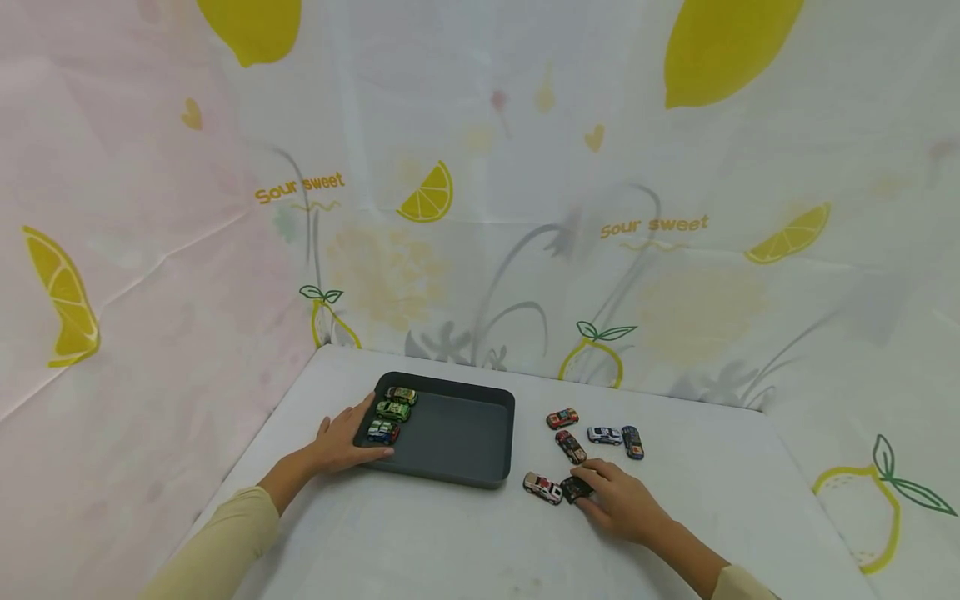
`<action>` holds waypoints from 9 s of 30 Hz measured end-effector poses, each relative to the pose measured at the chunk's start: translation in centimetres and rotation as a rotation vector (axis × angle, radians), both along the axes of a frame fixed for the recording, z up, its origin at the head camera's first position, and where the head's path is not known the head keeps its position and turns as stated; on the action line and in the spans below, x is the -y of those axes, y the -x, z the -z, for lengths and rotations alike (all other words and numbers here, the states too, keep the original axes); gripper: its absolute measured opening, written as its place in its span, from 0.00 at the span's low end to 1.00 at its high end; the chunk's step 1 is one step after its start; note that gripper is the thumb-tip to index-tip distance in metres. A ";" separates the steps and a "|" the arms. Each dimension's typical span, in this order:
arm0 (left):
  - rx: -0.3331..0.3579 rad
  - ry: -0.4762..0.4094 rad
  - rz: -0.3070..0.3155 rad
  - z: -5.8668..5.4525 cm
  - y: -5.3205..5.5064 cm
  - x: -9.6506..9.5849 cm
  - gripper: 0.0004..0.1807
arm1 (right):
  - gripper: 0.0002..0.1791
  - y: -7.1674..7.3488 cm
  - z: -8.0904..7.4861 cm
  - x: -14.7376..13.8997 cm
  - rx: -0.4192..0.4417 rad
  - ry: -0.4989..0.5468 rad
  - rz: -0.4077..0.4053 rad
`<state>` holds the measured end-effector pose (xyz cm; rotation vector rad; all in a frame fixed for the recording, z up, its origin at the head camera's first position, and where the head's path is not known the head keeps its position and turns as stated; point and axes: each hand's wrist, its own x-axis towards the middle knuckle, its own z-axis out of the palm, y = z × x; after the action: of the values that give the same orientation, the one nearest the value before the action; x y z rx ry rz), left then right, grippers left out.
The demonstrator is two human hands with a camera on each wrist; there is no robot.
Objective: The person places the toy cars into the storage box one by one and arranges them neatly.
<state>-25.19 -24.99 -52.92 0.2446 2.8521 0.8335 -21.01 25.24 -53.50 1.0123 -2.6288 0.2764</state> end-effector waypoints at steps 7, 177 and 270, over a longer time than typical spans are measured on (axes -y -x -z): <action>-0.022 0.009 0.002 0.2 0.1 0.1 0.64 | 0.22 0.3 -0.1 -0.3 -0.006 0.000 0.037; -0.048 0.057 -0.015 0.3 -0.5 -0.1 0.61 | 0.19 5.7 -2.5 16.3 0.129 0.183 -0.014; -0.443 -0.023 -0.066 3.6 -1.1 -0.1 0.35 | 0.21 6.4 0.3 23.3 0.699 0.511 0.084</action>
<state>-24.06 -24.91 -56.49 0.3833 3.2756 0.9252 -27.44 1.99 -53.76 0.7023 -2.8964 1.4165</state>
